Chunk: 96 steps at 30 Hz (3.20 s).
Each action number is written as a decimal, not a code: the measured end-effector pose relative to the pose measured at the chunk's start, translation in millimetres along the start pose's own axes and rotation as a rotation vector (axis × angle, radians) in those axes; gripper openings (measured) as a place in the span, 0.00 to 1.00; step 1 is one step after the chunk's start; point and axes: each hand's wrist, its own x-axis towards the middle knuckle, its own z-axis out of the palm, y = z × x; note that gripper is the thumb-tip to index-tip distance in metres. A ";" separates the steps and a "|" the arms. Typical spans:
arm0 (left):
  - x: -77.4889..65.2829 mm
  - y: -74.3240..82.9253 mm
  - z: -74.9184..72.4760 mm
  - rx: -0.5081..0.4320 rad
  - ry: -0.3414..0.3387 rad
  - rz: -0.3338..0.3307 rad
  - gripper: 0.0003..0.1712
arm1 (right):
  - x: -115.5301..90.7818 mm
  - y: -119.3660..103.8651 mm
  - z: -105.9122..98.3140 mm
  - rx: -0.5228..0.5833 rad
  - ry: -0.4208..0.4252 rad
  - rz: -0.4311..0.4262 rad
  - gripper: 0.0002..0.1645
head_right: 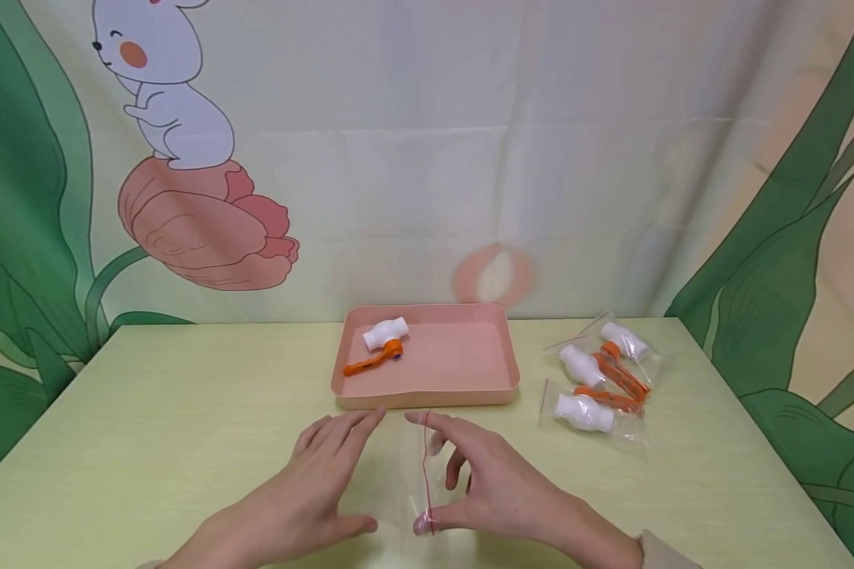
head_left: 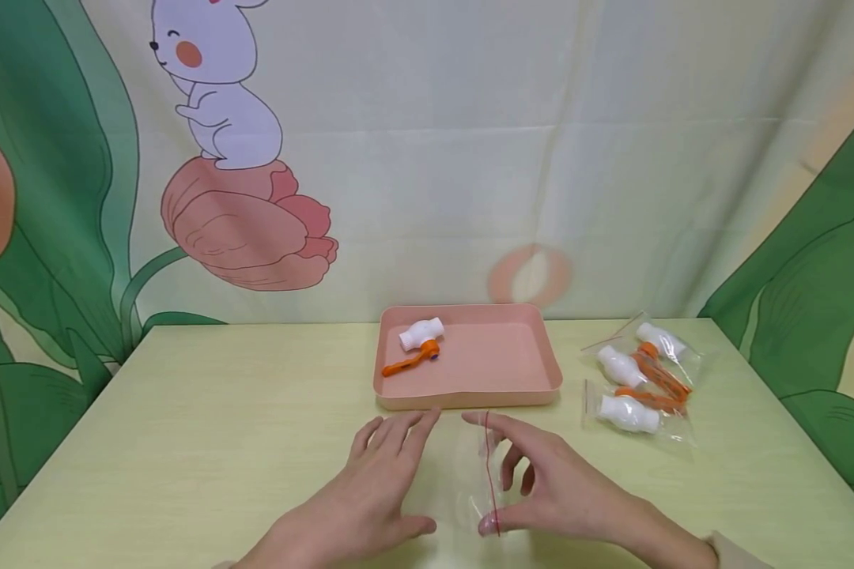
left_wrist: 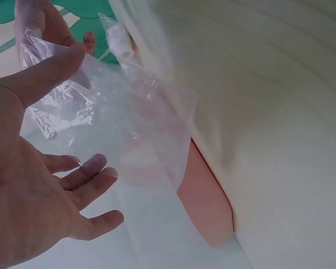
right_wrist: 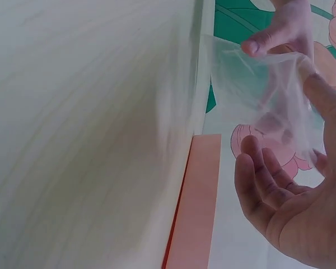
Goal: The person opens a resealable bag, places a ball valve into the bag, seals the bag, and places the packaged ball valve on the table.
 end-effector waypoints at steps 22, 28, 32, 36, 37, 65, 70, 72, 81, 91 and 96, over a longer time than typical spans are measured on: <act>-1.3 -1.1 2.8 0.128 0.060 0.069 0.57 | 2.9 -2.6 -2.2 0.183 0.097 0.093 0.06; -1.3 0.2 4.4 0.146 0.081 0.071 0.56 | 3.5 -5.5 -0.4 0.306 0.056 0.191 0.08; -1.0 1.9 4.7 0.146 0.094 0.057 0.54 | 5.2 -6.0 2.2 0.412 0.060 0.224 0.12; -1.2 3.6 4.7 0.145 0.108 0.052 0.54 | 7.0 -6.7 6.3 0.509 0.037 0.222 0.13; -1.4 4.2 4.7 0.144 0.110 0.051 0.53 | 7.3 -7.1 7.5 0.524 0.029 0.223 0.13; -0.8 -4.3 -2.3 0.125 -0.027 -0.049 0.58 | 5.9 -5.8 -0.7 0.423 -0.027 0.220 0.35; -1.1 -5.7 -2.9 0.127 -0.014 -0.044 0.57 | 6.4 -7.3 -2.9 0.430 -0.020 0.216 0.35; -1.9 -5.9 -2.8 0.130 0.007 -0.032 0.57 | 6.4 -8.1 -3.4 0.435 -0.019 0.213 0.35; -1.1 -1.3 -1.3 0.132 0.090 0.032 0.54 | 5.5 -10.4 0.0 0.443 0.000 0.221 0.35; -3.3 -1.7 -0.7 0.146 0.089 0.026 0.48 | 9.3 -12.1 4.1 0.424 0.024 0.169 0.30; -3.7 -4.2 -0.7 0.128 0.078 0.014 0.46 | 11.5 -12.3 3.2 0.389 0.067 0.150 0.22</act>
